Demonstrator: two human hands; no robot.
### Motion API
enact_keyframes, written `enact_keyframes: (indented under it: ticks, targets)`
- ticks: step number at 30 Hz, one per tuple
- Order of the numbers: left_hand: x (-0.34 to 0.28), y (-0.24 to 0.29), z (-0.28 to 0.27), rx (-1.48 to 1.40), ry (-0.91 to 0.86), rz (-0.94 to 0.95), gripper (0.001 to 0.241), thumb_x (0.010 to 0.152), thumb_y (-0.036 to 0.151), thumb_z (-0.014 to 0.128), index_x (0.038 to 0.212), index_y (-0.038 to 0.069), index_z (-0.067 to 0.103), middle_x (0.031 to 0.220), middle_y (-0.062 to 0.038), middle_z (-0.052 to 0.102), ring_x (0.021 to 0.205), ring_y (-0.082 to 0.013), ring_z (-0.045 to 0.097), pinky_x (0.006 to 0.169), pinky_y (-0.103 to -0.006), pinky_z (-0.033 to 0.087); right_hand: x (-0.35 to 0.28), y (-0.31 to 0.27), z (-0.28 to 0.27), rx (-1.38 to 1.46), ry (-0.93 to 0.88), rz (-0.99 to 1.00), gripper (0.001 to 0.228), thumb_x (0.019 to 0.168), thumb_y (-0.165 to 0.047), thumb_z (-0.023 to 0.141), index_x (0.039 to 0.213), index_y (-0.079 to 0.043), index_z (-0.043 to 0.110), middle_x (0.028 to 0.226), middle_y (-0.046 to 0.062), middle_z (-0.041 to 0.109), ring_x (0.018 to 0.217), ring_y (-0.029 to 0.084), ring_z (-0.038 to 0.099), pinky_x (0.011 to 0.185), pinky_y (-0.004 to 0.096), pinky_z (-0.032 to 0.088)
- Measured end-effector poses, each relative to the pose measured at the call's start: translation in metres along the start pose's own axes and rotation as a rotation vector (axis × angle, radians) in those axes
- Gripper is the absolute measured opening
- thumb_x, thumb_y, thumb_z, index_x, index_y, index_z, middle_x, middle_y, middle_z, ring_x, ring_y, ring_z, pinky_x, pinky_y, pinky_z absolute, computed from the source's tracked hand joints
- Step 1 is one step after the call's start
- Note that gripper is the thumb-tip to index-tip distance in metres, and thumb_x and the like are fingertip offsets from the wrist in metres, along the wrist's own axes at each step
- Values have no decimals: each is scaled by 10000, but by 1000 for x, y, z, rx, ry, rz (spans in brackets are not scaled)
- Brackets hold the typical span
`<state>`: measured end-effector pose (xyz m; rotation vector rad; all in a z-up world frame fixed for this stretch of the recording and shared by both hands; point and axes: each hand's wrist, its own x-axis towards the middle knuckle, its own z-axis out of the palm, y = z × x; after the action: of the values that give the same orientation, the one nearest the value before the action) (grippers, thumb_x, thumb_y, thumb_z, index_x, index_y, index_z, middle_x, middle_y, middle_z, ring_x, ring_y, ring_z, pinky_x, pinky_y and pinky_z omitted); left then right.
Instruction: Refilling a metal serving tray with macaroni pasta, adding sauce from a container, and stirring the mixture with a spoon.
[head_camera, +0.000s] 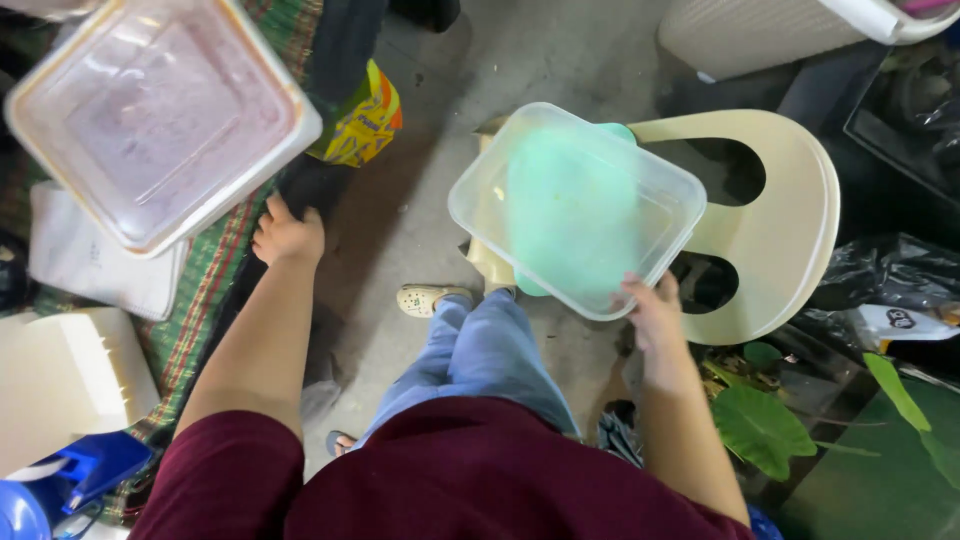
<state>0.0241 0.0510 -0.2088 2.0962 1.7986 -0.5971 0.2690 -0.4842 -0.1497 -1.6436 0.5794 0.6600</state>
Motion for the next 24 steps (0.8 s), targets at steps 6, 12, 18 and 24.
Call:
enact_keyframes:
  ticks: [6, 12, 18, 24]
  targets:
    - [-59, 62, -34, 42, 33, -24, 934, 966, 501, 703, 1622, 271, 80, 1648, -205, 262, 1495, -467, 260, 1220, -608, 185, 24, 70, 15, 48, -196, -39, 989, 846, 80, 747, 1594, 1, 105, 1367, 286, 538, 1086, 367, 636, 896, 535, 576]
    - [22, -9, 12, 179, 134, 60, 866, 947, 585, 641, 1604, 187, 242, 1419, -189, 541, 1176, -442, 626, 941, -559, 482, 49, 104, 150, -60, -355, -86, 1068, 841, -11, 794, 1634, -75, 83, 1444, 244, 501, 1273, 401, 573, 1041, 529, 539]
    - [-45, 0, -8, 130, 253, 176, 916, 884, 399, 713, 1640, 177, 246, 1477, -249, 482, 1226, -523, 571, 982, -617, 459, 29, 60, 361, -189, -412, -80, 1137, 812, -209, 856, 1647, -104, 93, 1635, 231, 180, 1499, 414, 308, 1118, 494, 487]
    - [-15, -33, -6, 99, 71, 137, 811, 969, 425, 611, 1652, 153, 268, 1468, -258, 530, 1264, -487, 596, 1009, -601, 509, 18, 34, 471, -336, -295, -233, 1147, 807, -401, 826, 1652, -151, 90, 1615, 236, 315, 1508, 366, 359, 1210, 474, 367]
